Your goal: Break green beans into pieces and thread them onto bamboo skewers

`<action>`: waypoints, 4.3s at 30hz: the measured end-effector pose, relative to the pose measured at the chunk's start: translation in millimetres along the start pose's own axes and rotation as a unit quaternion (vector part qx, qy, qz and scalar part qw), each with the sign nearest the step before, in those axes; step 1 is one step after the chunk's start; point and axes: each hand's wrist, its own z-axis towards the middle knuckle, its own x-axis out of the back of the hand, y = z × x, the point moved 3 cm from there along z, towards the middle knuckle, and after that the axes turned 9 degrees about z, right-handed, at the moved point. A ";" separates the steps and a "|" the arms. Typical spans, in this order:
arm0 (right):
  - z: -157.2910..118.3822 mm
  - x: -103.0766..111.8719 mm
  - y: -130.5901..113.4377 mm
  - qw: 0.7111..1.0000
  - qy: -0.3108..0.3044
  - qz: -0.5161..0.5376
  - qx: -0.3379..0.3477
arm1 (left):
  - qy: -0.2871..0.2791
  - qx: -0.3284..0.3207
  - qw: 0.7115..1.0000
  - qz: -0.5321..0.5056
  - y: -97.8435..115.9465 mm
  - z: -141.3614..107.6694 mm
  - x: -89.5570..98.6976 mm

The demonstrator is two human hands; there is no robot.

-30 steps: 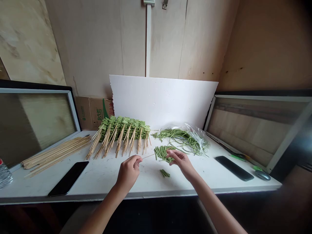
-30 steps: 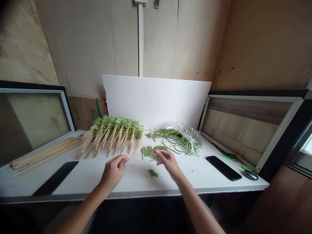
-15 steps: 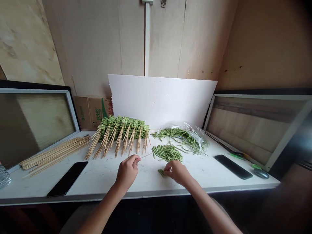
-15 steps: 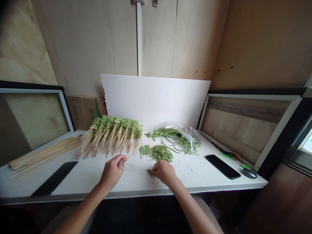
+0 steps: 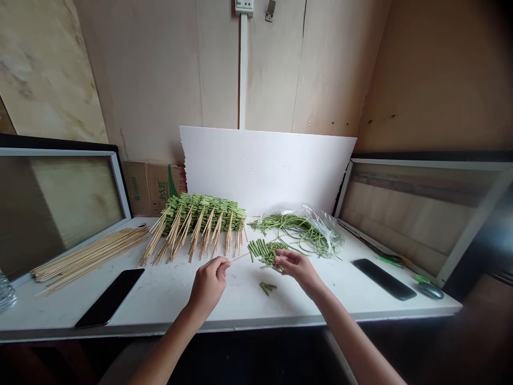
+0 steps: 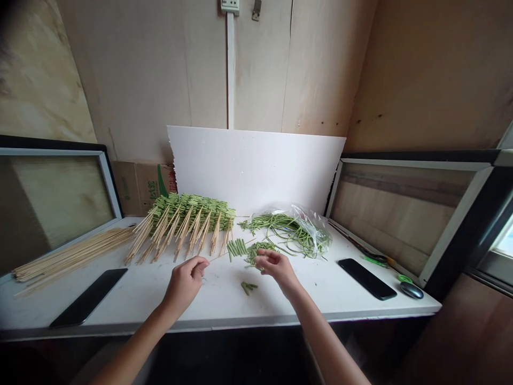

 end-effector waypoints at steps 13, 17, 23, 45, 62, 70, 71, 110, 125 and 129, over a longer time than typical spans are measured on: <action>-1.4 -4.0 -8.1 0.965 -0.039 0.259 0.013 | -0.039 -0.008 0.999 -0.017 1.0 -2.6 -4.4; -1.8 -6.0 -8.0 0.965 -0.054 0.256 0.013 | -0.038 -0.017 0.999 -0.021 1.6 -3.6 -4.6; -2.7 -5.2 -6.7 0.968 -0.039 0.249 0.004 | -0.036 -0.034 0.999 -0.018 3.1 -2.4 -3.9; -7.2 -5.8 -18.6 0.989 0.006 0.146 0.021 | -0.028 -0.069 0.997 0.014 0.0 -5.8 -3.3; -12.0 -16.0 -11.5 0.991 0.013 0.125 0.041 | -0.010 -0.074 0.997 0.026 -5.3 -7.2 -3.8; -13.7 -18.8 -21.1 0.987 0.044 0.133 0.072 | -0.055 -0.050 0.996 0.040 1.1 -1.3 1.3; -14.3 -18.9 -22.5 0.987 0.051 0.131 0.076 | -0.061 -0.053 0.995 0.050 2.2 -1.3 1.4; -19.6 -33.2 -21.2 0.997 -0.016 0.055 0.060 | -0.005 -0.104 0.992 0.073 2.1 -5.0 1.9; -14.2 -16.9 12.6 0.891 -0.098 -0.435 0.086 | -0.005 -0.052 0.997 0.050 -15.2 -1.0 -5.3; -12.3 -13.0 11.9 0.895 -0.075 -0.425 0.111 | -0.003 -0.051 0.997 0.050 -13.4 -0.6 -4.7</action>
